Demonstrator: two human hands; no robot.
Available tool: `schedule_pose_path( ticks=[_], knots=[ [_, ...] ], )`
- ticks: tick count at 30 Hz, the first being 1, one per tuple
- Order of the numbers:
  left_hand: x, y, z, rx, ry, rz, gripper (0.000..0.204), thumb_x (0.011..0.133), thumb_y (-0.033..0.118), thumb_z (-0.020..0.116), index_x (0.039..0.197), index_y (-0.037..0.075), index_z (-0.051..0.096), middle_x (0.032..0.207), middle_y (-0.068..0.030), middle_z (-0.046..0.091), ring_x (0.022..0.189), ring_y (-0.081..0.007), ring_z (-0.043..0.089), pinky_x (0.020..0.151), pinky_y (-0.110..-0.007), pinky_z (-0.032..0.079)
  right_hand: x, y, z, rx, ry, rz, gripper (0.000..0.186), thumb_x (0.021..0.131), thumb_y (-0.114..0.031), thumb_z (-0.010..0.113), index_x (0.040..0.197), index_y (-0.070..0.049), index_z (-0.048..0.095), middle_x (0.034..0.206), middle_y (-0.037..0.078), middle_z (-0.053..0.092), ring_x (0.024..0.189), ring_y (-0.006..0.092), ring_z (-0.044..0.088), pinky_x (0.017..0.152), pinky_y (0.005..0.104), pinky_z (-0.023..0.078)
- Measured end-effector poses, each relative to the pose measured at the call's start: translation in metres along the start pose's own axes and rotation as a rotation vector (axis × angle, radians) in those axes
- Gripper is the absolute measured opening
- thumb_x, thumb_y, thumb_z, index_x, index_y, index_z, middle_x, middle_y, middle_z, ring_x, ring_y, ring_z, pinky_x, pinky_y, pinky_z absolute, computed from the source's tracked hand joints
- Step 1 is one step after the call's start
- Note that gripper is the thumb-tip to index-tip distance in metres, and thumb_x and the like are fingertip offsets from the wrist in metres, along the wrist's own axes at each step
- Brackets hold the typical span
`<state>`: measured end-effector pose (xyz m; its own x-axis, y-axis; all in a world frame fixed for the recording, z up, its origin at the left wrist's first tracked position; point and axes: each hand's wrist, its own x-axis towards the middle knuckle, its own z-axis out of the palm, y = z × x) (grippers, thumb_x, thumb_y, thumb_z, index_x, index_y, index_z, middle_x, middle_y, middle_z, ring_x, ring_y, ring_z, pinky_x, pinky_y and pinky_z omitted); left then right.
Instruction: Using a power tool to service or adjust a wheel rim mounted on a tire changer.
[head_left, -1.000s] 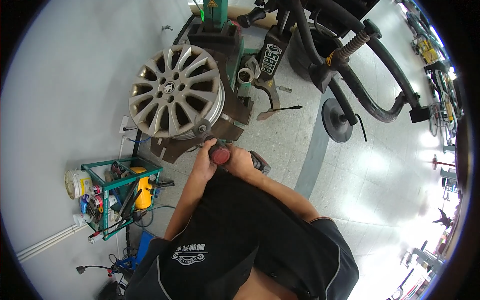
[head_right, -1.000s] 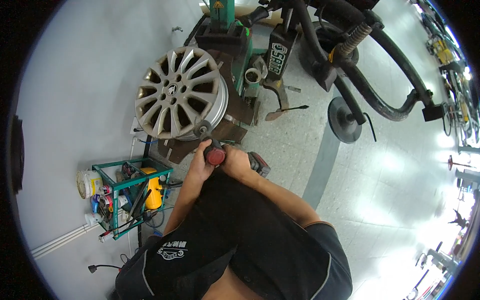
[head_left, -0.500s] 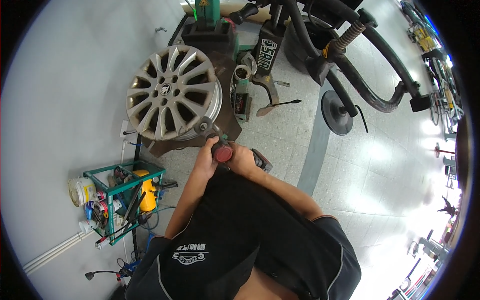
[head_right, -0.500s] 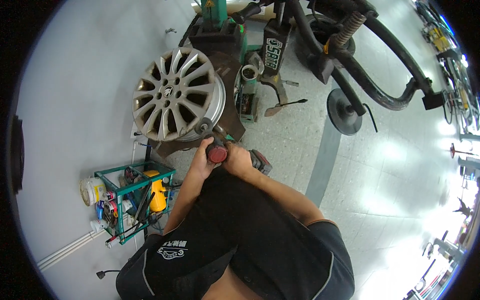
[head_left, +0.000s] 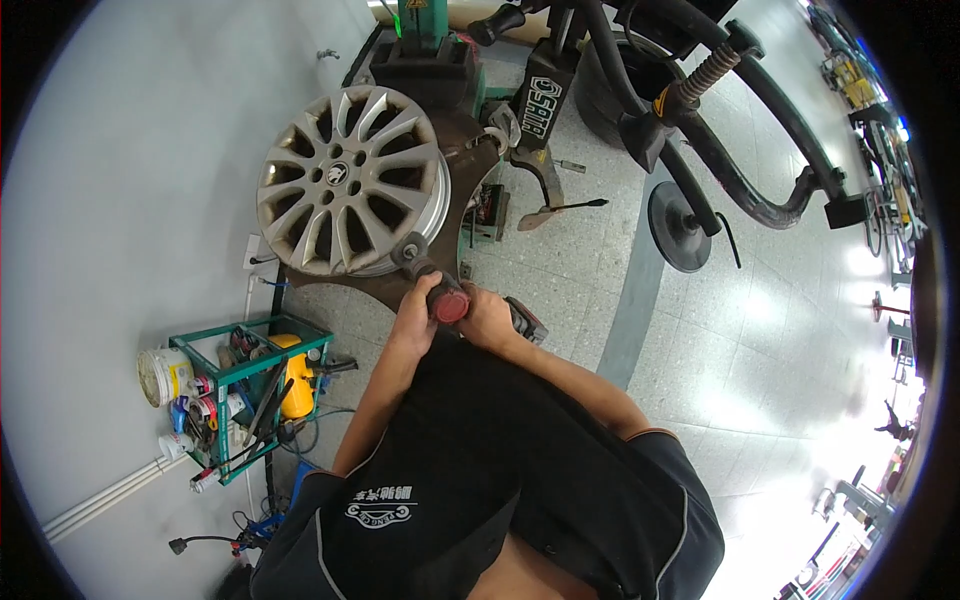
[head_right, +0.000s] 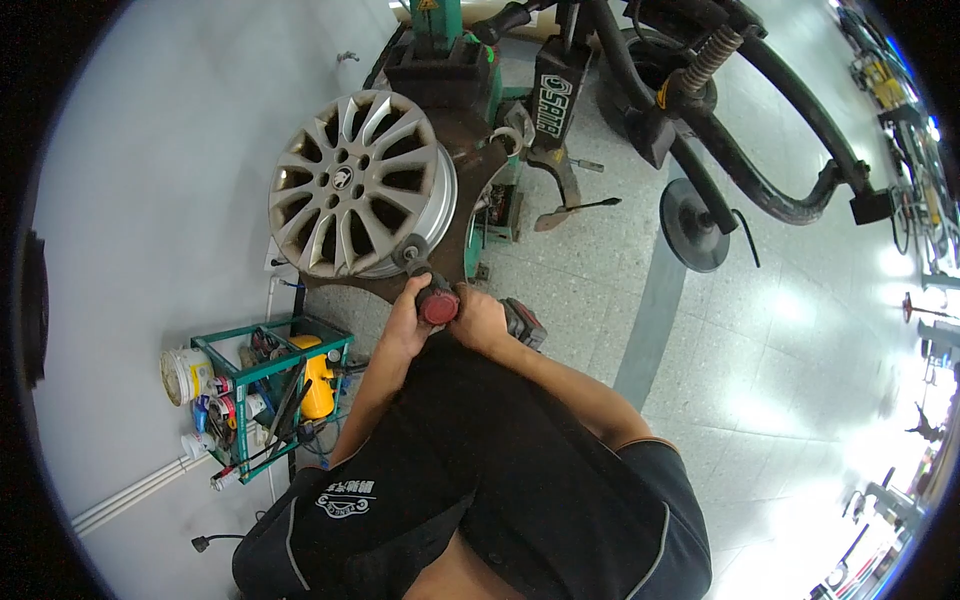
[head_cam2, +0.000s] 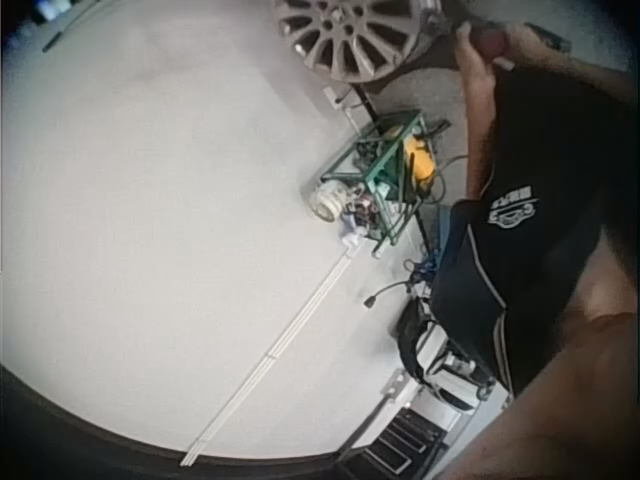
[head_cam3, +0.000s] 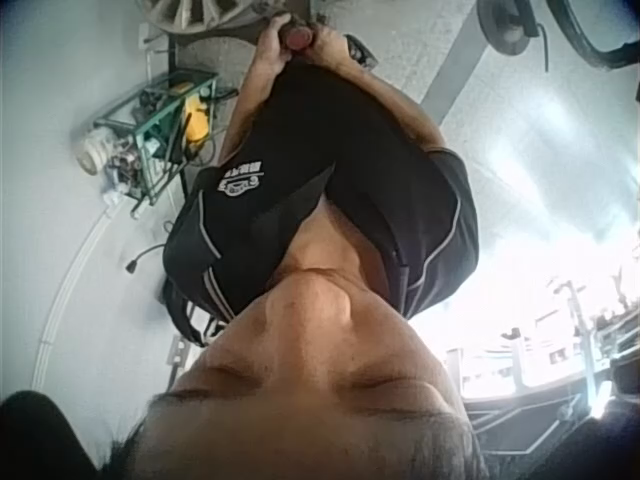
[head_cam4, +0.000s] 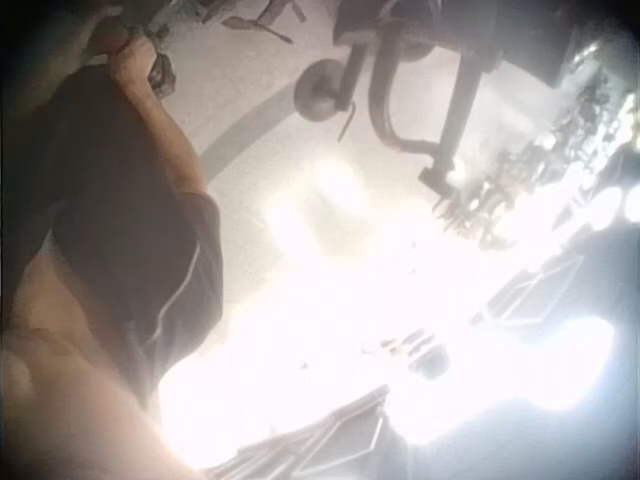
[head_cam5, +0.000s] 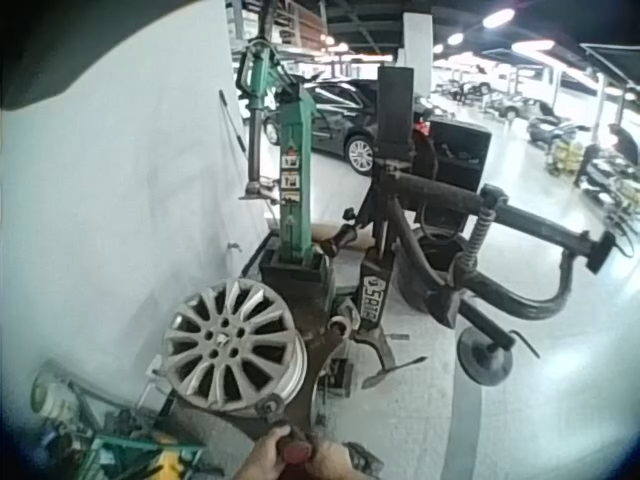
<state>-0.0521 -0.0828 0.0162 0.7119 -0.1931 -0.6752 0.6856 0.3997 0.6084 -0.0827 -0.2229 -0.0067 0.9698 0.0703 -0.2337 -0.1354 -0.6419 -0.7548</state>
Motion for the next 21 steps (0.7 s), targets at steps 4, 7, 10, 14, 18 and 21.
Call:
schedule_pose_path(
  ticks=[4,7,10,14,18,21],
  knots=[
    [0.000,0.001,0.000,0.013,0.022,-0.015,0.030,0.084,0.037,0.062,0.097,0.011,0.058,0.089,-0.0025,0.062,0.081,-0.0163,0.061,0.074,-0.033,0.050,0.000,0.000,0.001,0.003,0.001,0.004,0.040,0.074,-0.022,0.066,0.108,-0.005,0.056,0.091,0.023,0.065,0.087,0.0399,0.063,0.076,0.0496,0.050],
    [0.001,0.000,-0.001,0.010,0.002,-0.006,0.029,0.084,0.037,0.061,0.097,0.011,0.058,0.089,-0.0023,0.062,0.082,-0.0162,0.061,0.074,-0.033,0.050,-0.001,-0.003,-0.003,0.019,0.012,0.013,0.037,0.075,-0.023,0.064,0.107,-0.005,0.056,0.090,0.023,0.065,0.086,0.0403,0.063,0.074,0.0502,0.050],
    [0.001,0.000,0.000,-0.007,0.014,-0.010,0.027,0.084,0.036,0.062,0.096,0.011,0.058,0.088,-0.0020,0.061,0.082,-0.0162,0.061,0.075,-0.033,0.050,-0.001,-0.006,-0.005,0.022,0.017,0.004,0.035,0.076,-0.022,0.063,0.106,-0.005,0.056,0.089,0.023,0.065,0.085,0.0407,0.063,0.073,0.0505,0.050],
    [0.000,0.002,0.003,-0.014,0.008,0.002,0.026,0.084,0.034,0.062,0.096,0.012,0.058,0.088,-0.0021,0.061,0.081,-0.0161,0.061,0.074,-0.033,0.050,-0.002,-0.001,0.001,0.026,0.045,0.000,0.032,0.075,-0.021,0.063,0.102,-0.005,0.056,0.088,0.023,0.065,0.084,0.0412,0.063,0.072,0.0507,0.050],
    [-0.006,0.007,0.006,-0.010,0.011,-0.018,0.026,0.084,0.034,0.062,0.097,0.011,0.058,0.088,-0.0024,0.061,0.081,-0.0163,0.060,0.074,-0.033,0.050,-0.002,-0.005,-0.003,0.019,0.031,0.007,0.030,0.076,-0.021,0.062,0.101,-0.005,0.055,0.088,0.023,0.065,0.085,0.0412,0.063,0.072,0.0505,0.050],
    [-0.007,0.007,0.007,-0.025,0.012,-0.014,0.028,0.085,0.033,0.062,0.096,0.008,0.059,0.088,-0.0031,0.062,0.081,-0.0155,0.061,0.075,-0.031,0.049,-0.002,-0.010,-0.007,0.019,0.006,0.022,0.029,0.076,-0.020,0.061,0.101,-0.005,0.055,0.088,0.022,0.065,0.085,0.0409,0.063,0.072,0.0503,0.050]
  ],
)
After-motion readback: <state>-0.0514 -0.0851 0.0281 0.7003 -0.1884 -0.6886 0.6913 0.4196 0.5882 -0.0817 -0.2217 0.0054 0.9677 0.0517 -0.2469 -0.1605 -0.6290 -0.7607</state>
